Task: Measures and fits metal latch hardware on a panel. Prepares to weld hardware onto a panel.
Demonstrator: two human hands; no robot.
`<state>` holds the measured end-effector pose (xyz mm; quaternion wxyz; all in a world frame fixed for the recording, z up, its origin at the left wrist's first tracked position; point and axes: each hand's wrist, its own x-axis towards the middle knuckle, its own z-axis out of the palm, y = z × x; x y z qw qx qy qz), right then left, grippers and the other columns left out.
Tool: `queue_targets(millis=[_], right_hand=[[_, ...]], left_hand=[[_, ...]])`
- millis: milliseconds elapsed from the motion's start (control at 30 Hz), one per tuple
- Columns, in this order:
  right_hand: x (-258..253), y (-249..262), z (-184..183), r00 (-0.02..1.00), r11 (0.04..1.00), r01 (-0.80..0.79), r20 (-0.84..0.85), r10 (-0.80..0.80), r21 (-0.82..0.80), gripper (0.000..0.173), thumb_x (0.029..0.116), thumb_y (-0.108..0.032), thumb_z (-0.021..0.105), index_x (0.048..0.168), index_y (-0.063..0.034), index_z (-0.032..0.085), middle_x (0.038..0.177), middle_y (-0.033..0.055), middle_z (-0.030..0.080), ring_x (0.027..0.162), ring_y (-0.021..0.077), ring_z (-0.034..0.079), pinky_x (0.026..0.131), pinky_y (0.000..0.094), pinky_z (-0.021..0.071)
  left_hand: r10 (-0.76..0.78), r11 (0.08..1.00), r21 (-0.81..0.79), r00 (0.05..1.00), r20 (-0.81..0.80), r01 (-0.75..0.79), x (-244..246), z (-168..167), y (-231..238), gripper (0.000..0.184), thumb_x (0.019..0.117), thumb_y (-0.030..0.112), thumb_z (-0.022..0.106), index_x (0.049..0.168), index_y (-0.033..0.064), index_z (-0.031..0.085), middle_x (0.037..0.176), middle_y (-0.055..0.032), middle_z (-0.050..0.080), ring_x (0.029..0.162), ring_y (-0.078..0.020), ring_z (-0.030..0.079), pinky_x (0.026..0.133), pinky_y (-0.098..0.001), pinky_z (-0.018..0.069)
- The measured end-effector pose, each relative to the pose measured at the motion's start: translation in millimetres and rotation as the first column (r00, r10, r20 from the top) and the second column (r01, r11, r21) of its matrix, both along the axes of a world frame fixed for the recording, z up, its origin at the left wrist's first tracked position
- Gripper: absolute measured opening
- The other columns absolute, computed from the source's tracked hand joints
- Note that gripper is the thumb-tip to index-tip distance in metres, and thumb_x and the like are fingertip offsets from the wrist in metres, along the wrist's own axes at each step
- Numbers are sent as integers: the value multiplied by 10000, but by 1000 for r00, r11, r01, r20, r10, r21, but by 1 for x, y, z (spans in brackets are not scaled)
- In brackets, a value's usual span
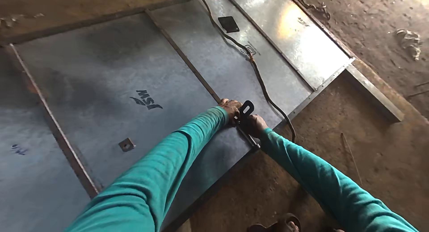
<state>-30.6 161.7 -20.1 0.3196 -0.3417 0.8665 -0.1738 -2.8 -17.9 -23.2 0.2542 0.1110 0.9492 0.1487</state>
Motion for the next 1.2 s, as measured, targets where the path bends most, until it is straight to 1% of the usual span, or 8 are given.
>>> queue_targets(millis=[133,333,500,600,833,967,1100,1200], right_hand=[[-3,1,-4,1000,1000,-10,4,10,-24,300,983,-335,657,1038,-50,734,1011,177,732,1018,366,696,891,623,521],[-3,-1,-7,999,999,17,34,-16,-28,281,975,-316,676,1149,-105,739,1124,153,733,1097,345,683,939,620,519],[-2,0,-5,995,996,61,80,-56,-69,322,953,-270,714,1190,-52,718,1162,199,713,1126,378,667,965,631,506],[-1,-1,0,994,994,73,91,-65,-84,310,948,-273,716,1124,-19,720,1117,217,715,1094,395,673,922,656,507],[-4,-2,-8,994,993,50,104,-39,-105,295,953,-254,711,1129,-17,715,1118,212,711,1096,388,670,921,651,508],[-4,-3,-5,994,996,38,104,-29,-86,311,968,-295,692,1097,-13,719,1085,212,715,1069,392,677,907,653,511],[-4,-4,-4,998,996,10,68,-4,-84,300,980,-292,673,1062,-7,717,1041,208,718,1027,386,687,880,639,520],[-3,-3,-4,996,996,26,86,-19,-80,291,982,-284,672,1085,-16,720,1072,206,719,1054,387,684,901,648,515]], left_hand=[[-9,1000,-11,1000,-7,9,0,0,1,364,874,270,814,1209,141,751,1523,-75,536,1477,-309,402,1189,-632,245],[11,1000,-3,1000,-25,-11,1,0,0,325,961,135,705,1278,66,699,1518,-131,538,1464,-335,425,1190,-609,260],[55,998,-24,998,-31,-56,2,2,3,477,962,222,715,1409,95,612,1512,-149,543,1442,-346,454,1183,-595,297],[54,997,-52,997,-47,-56,1,-5,1,497,967,261,709,1436,139,597,1512,-124,549,1435,-327,469,1176,-604,307],[47,990,-130,998,-40,-52,-2,-12,0,588,901,360,776,1432,176,604,1506,-83,561,1416,-287,492,1166,-582,331],[74,991,-113,997,-25,-76,1,-1,5,606,851,385,825,1396,202,635,1504,-68,560,1416,-281,485,1165,-587,323],[79,988,-132,997,-8,-80,0,2,5,636,863,397,815,1428,195,604,1485,-86,571,1407,-289,495,1170,-573,329],[79,988,-132,997,-18,-80,1,1,6,633,872,393,800,1437,196,595,1492,-79,567,1404,-289,498,1166,-580,329]])
